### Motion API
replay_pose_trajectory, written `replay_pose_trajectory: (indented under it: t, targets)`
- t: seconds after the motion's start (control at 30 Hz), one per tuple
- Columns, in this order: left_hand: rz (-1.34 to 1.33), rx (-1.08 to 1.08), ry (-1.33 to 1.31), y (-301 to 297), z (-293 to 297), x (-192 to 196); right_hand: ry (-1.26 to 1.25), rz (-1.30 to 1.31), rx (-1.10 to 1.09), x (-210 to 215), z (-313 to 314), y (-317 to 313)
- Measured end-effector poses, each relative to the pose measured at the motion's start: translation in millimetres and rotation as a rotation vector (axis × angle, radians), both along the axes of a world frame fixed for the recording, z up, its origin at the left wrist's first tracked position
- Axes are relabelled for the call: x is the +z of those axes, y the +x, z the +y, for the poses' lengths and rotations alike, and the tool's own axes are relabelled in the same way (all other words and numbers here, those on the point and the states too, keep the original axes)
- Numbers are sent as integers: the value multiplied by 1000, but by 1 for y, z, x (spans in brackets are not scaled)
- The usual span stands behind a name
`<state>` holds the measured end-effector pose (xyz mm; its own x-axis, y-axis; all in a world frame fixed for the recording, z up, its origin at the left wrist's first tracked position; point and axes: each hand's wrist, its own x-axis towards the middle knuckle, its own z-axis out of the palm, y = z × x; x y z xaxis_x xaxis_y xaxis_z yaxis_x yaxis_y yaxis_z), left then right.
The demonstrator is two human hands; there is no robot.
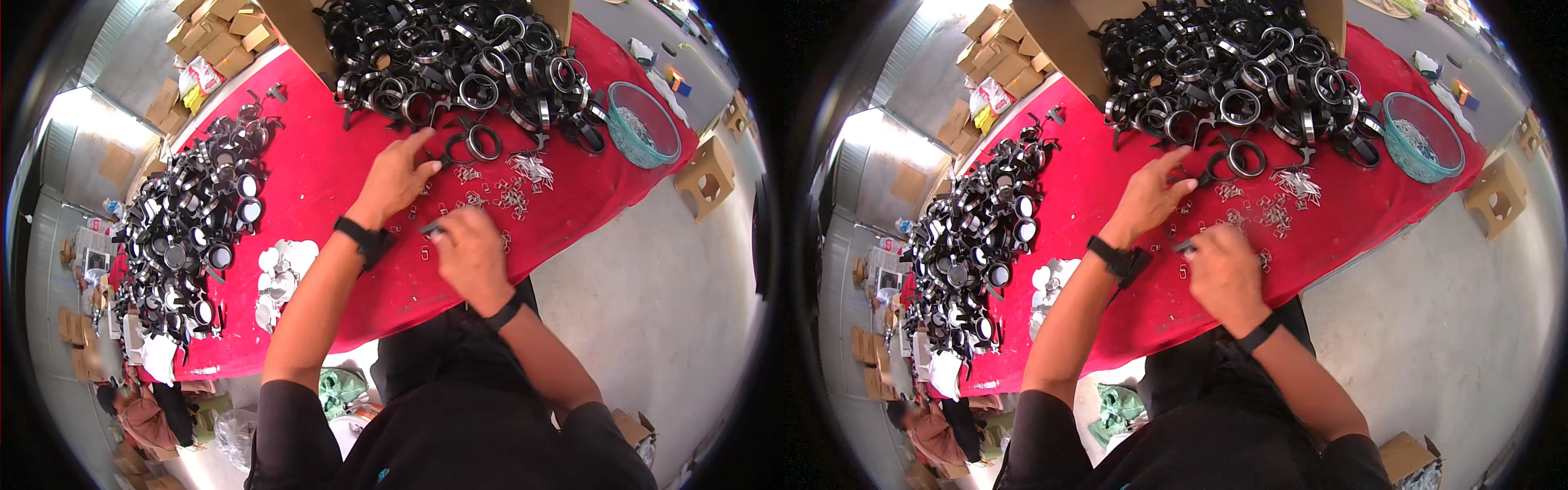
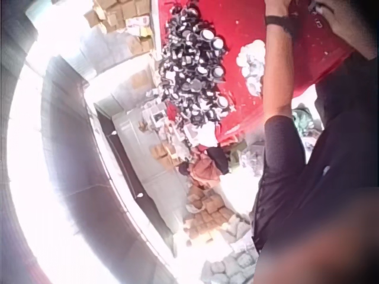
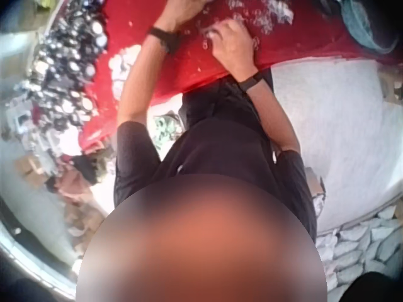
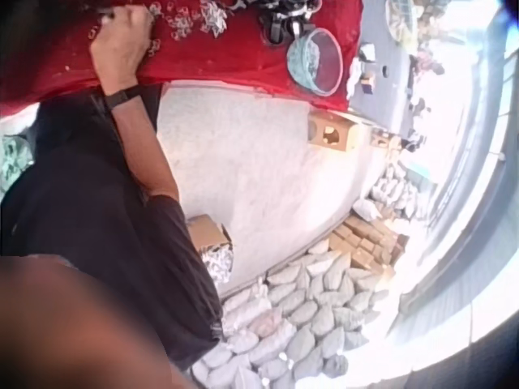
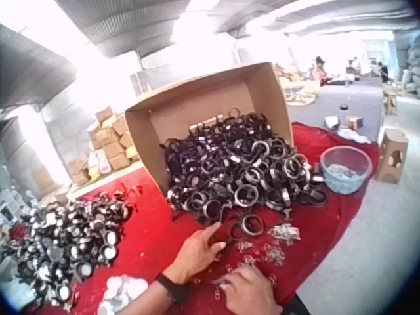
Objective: The recorder is assembling circular components by placing a metal disk inside a plastic ring and securing it with small metal clips.
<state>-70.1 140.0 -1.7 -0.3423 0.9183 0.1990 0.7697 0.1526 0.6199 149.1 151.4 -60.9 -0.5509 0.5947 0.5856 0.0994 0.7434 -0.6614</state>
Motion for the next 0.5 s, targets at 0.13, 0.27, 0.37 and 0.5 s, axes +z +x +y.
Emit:
replay_pose_trajectory:
  t: [0.13, 0.27, 0.37, 0.5]
  targets:
    - [168, -70, -166, 5, 16, 11, 58, -78, -295, 2, 77, 52]
    - [-750, 61, -15, 1, 4, 21, 29, -190, -463, 6, 121, 88]
    - [-1076, 189, 166, -4, -35, 19, -6, -188, -492, 8, 117, 85]
    - [-1335, 433, 350, 9, -81, -8, -185, -126, -64, 5, 61, 41]
